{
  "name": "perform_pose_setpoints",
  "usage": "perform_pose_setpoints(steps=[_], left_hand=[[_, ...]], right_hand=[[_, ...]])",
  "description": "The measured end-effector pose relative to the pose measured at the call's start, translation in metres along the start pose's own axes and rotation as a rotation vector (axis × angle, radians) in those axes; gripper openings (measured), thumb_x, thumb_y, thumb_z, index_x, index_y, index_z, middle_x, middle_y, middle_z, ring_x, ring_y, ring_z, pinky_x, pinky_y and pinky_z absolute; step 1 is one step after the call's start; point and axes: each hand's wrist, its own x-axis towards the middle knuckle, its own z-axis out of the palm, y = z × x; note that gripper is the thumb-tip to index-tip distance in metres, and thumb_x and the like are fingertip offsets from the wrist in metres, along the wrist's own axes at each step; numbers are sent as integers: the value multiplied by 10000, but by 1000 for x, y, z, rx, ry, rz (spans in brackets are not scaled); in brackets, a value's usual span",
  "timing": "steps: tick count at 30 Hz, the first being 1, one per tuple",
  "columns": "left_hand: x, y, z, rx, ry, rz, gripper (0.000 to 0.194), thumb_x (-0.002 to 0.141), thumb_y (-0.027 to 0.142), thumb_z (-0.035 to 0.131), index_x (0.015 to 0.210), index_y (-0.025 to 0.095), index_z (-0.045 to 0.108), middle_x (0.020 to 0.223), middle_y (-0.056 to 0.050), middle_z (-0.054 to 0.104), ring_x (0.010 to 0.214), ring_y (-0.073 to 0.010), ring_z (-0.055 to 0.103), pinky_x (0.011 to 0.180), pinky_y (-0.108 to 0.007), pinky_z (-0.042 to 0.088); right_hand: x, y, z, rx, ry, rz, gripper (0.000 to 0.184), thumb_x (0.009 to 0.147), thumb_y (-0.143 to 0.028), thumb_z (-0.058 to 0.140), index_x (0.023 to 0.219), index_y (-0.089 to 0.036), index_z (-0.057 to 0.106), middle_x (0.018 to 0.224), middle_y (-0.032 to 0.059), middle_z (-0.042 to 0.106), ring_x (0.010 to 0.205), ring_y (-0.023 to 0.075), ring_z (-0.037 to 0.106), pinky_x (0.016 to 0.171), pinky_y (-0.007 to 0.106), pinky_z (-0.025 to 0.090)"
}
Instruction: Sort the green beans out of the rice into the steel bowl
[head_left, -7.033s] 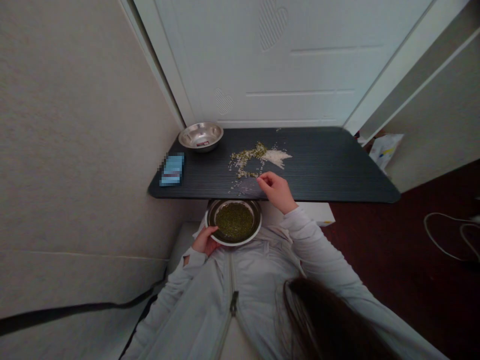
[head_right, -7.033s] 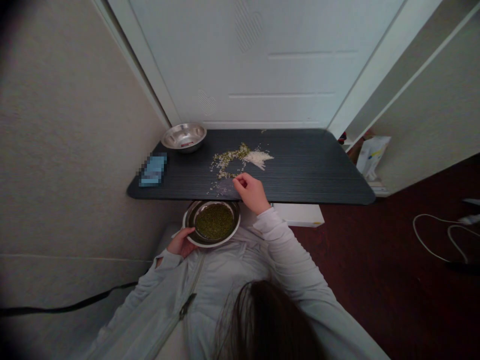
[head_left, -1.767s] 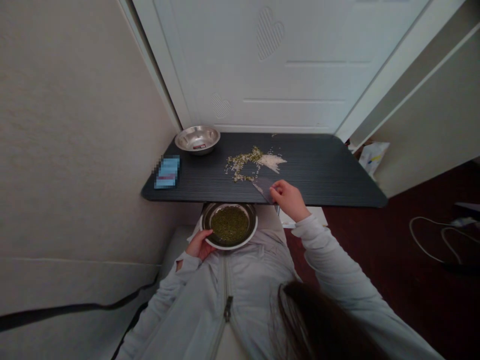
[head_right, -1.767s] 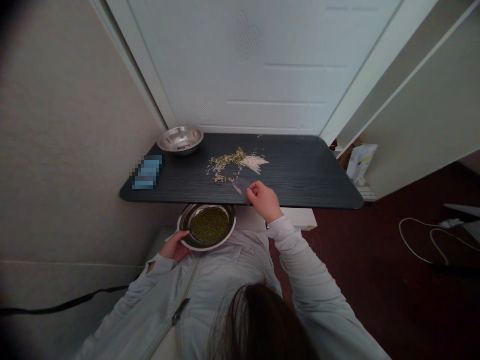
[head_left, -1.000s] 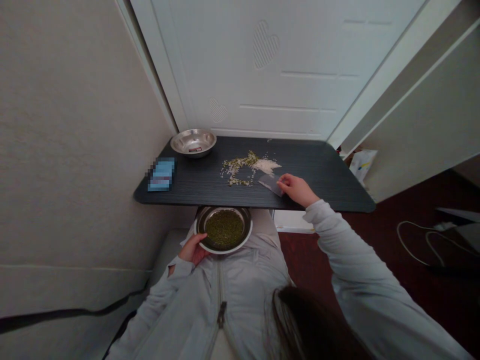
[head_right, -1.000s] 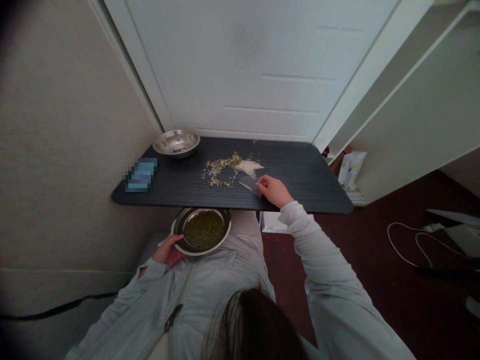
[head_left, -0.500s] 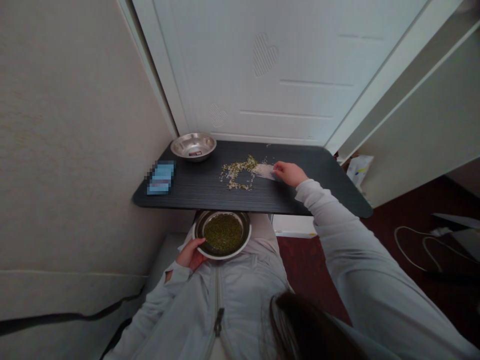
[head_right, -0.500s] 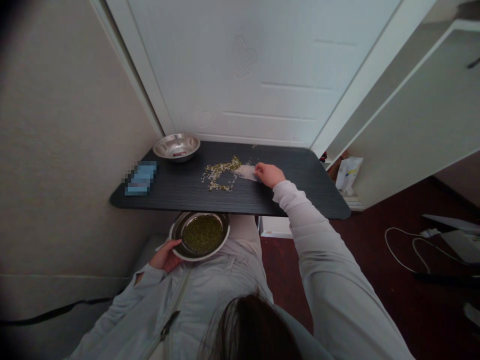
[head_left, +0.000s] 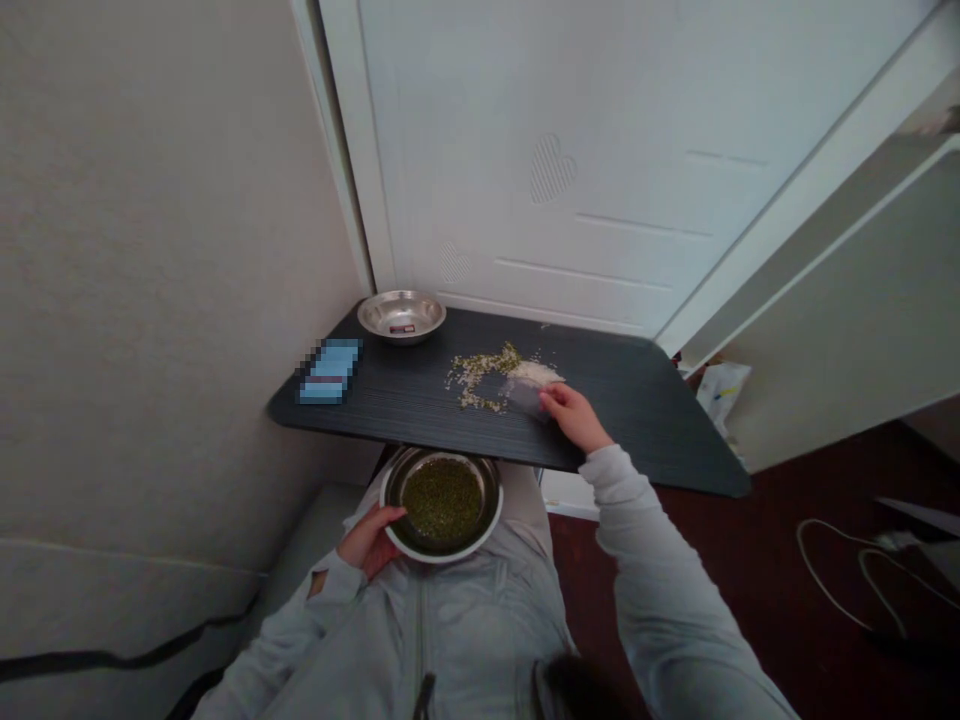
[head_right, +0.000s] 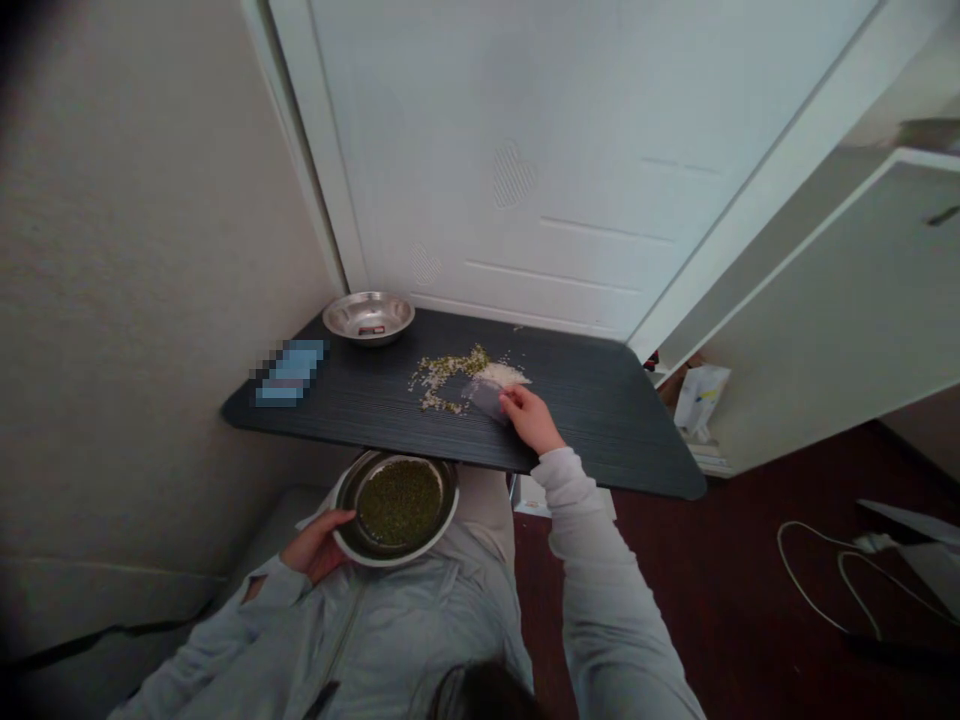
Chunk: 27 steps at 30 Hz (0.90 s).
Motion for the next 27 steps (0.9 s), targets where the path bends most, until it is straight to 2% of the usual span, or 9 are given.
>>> perform_pose_setpoints(steps=[6,11,16,27], left_hand=[[3,-4,12,-12,-28,-39,457,662,42,520,1110,120,565,901,-109,741,944,-281,654,752,-388,545],[11,-9,21,33,-87,-67,463,617,42,550,1070,134,587,893,-107,743,956,-293,647,751,-392,542],[17,-8,21,-20,-123,-71,432,627,58,548,1053,115,594,885,-118,742,974,-290,639,789,-403,528],[14,-5,25,-30,-102,-74,469,653,53,508,1112,124,576,887,-116,743,985,-294,634,781,-417,531]], right_hand=[[-10,-7,19,61,99,55,293,785,-415,403,818,-178,571,650,17,610,614,156,560,602,265,411],[-15,-17,25,96,48,49,242,762,-402,450,797,-203,583,613,-8,578,588,152,534,578,259,393],[-18,-20,27,193,-22,28,271,764,-420,451,833,-198,590,598,-14,574,585,145,549,580,253,414],[-19,-28,41,273,1,41,295,768,-439,448,845,-192,589,627,-7,573,610,147,545,592,253,419]])
